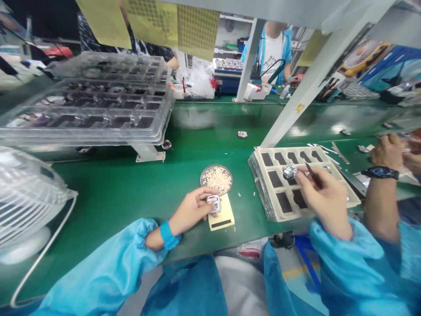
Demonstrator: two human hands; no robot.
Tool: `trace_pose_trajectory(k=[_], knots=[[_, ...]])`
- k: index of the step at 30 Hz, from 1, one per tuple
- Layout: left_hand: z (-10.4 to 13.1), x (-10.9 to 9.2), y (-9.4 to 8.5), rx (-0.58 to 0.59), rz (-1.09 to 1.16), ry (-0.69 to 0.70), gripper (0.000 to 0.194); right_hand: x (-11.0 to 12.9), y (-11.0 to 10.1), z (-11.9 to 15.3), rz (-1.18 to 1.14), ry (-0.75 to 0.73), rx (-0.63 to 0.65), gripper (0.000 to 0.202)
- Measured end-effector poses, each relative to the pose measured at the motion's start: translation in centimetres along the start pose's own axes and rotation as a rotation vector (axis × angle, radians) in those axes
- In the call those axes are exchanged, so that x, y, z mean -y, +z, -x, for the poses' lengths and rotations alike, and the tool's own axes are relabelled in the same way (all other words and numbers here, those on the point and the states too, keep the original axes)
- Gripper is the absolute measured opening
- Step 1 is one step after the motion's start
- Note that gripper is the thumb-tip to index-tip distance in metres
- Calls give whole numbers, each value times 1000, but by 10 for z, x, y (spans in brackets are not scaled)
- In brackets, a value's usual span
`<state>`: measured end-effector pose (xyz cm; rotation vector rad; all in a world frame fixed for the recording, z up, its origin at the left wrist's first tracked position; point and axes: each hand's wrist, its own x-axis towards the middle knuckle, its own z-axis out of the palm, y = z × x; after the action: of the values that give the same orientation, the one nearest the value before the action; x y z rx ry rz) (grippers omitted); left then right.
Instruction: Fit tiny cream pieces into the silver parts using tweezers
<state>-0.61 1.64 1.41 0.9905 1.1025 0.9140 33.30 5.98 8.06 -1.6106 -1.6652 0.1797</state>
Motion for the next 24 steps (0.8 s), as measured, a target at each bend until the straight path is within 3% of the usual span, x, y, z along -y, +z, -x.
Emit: trace_pose_trajectory(k=[2, 5, 13, 24], knots=[[-2, 2, -1, -17, 29, 9, 49, -23, 3, -23, 259, -10, 3, 45], [-6, 5, -3, -19, 35, 20, 50, -43, 11, -37, 385, -29, 76, 44], [-5, 6, -5, -16, -62, 32, 38, -45, 8, -33, 275, -115, 57, 31], [-5, 5, -6, -13, -117, 47, 39, -52, 19, -39, 303, -193, -3, 34]])
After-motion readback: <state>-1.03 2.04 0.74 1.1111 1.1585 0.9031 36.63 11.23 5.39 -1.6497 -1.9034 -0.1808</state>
